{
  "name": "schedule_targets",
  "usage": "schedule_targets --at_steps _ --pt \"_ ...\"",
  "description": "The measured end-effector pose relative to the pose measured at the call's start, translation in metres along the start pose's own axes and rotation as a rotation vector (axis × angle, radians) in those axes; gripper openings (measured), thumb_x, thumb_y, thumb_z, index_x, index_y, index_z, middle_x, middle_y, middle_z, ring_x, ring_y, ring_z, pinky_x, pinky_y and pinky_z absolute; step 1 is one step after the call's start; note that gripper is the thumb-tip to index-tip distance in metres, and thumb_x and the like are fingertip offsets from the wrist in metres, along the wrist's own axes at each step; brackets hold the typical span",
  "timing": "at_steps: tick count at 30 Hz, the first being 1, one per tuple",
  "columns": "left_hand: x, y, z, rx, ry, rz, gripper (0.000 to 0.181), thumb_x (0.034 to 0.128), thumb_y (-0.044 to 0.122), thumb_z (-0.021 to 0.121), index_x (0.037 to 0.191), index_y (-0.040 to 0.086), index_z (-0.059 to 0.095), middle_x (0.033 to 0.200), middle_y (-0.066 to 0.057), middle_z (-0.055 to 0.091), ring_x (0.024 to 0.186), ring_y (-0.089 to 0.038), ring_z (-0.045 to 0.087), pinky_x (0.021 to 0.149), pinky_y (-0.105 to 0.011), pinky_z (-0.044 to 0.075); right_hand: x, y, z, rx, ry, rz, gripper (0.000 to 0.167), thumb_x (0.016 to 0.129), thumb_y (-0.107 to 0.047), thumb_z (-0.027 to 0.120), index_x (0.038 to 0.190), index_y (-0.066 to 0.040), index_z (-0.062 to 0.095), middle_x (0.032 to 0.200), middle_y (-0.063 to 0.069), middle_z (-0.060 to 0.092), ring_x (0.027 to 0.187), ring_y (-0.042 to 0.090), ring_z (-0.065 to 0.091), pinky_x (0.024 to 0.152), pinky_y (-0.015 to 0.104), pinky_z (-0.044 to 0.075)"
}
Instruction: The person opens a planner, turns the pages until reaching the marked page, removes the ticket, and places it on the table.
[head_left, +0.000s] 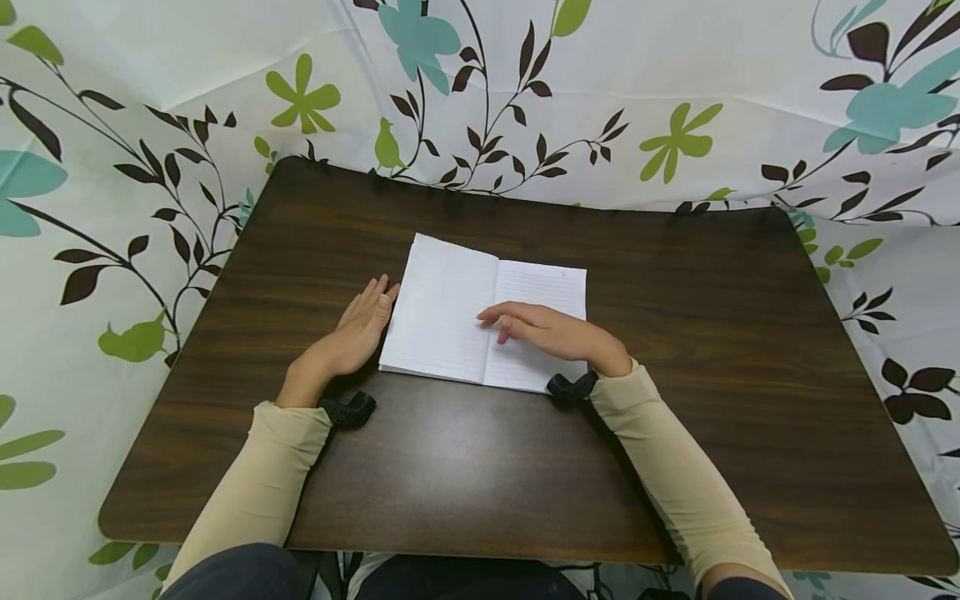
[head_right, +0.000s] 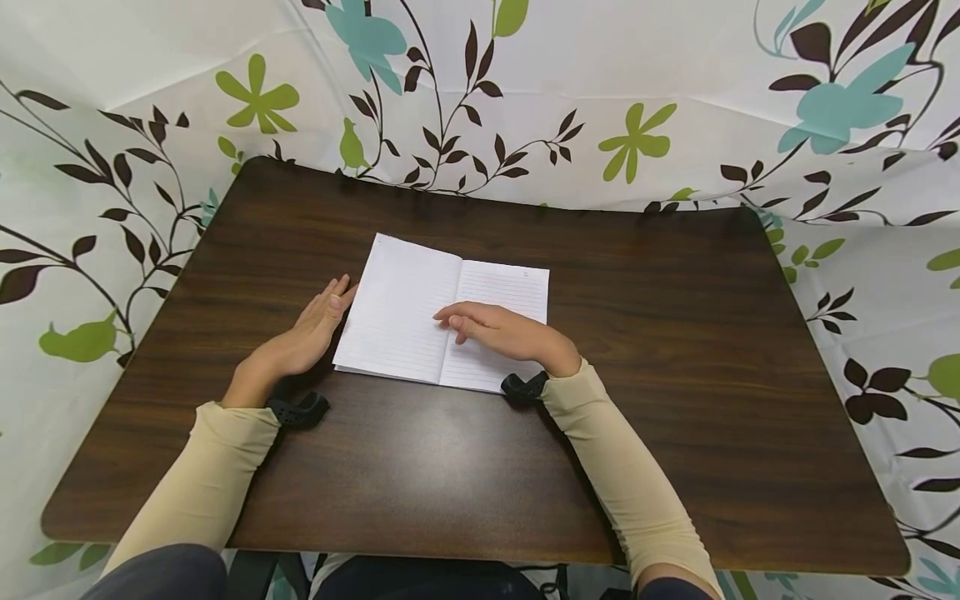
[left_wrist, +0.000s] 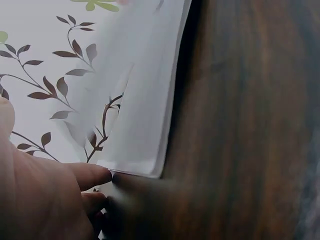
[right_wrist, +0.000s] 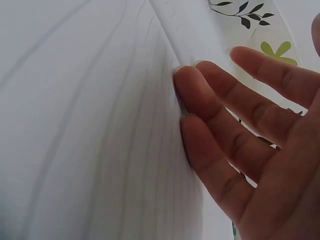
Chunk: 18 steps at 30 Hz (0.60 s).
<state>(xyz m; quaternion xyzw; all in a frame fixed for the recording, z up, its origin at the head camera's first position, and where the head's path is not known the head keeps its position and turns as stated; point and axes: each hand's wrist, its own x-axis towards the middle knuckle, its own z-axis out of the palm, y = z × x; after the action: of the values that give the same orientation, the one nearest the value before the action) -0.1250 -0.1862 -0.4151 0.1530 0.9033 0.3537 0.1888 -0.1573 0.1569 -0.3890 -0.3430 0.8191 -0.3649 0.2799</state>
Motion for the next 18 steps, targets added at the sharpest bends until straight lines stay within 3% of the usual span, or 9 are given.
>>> schedule_targets --at_steps 4,11,14,18 --pt "0.002 -0.001 0.001 0.031 -0.007 -0.004 0.079 0.1095 0.059 0.002 0.168 0.005 0.004 0.176 -0.017 -0.012 0.163 -0.036 -0.017 0.130 -0.059 -0.009 -0.001 0.001 -0.002 -0.016 0.007 0.026 0.040 0.114 -0.025 0.037 0.149 -0.013 0.055 0.139 0.005 0.064 0.113 0.018 0.065 0.108 0.046 0.047" --pt "0.005 -0.003 0.003 0.090 -0.003 0.011 0.080 0.1112 0.047 0.041 0.168 0.004 0.005 0.175 -0.019 -0.011 0.163 -0.038 -0.015 0.131 -0.059 -0.007 -0.004 0.006 -0.010 -0.051 0.097 0.145 0.040 0.111 -0.038 0.049 0.144 -0.018 0.061 0.124 0.003 0.071 0.102 0.017 0.067 0.090 0.038 0.050" --pt "0.006 -0.002 0.002 0.108 -0.011 0.023 0.082 0.1100 0.041 0.048 0.167 0.002 0.004 0.175 -0.022 -0.011 0.163 -0.040 -0.014 0.130 -0.060 -0.007 -0.007 0.009 -0.016 -0.061 0.136 0.192 0.040 0.109 -0.035 0.055 0.144 -0.018 0.061 0.119 0.006 0.072 0.099 0.020 0.067 0.085 0.036 0.049" --pt "0.005 -0.002 0.002 0.122 -0.018 0.026 0.083 0.1097 0.040 0.049 0.167 0.002 0.003 0.174 -0.023 -0.012 0.162 -0.041 -0.015 0.130 -0.061 -0.007 -0.013 0.015 -0.025 -0.079 0.192 0.228 0.037 0.107 -0.028 0.059 0.141 -0.013 0.062 0.125 0.010 0.070 0.104 0.025 0.067 0.088 0.038 0.052"
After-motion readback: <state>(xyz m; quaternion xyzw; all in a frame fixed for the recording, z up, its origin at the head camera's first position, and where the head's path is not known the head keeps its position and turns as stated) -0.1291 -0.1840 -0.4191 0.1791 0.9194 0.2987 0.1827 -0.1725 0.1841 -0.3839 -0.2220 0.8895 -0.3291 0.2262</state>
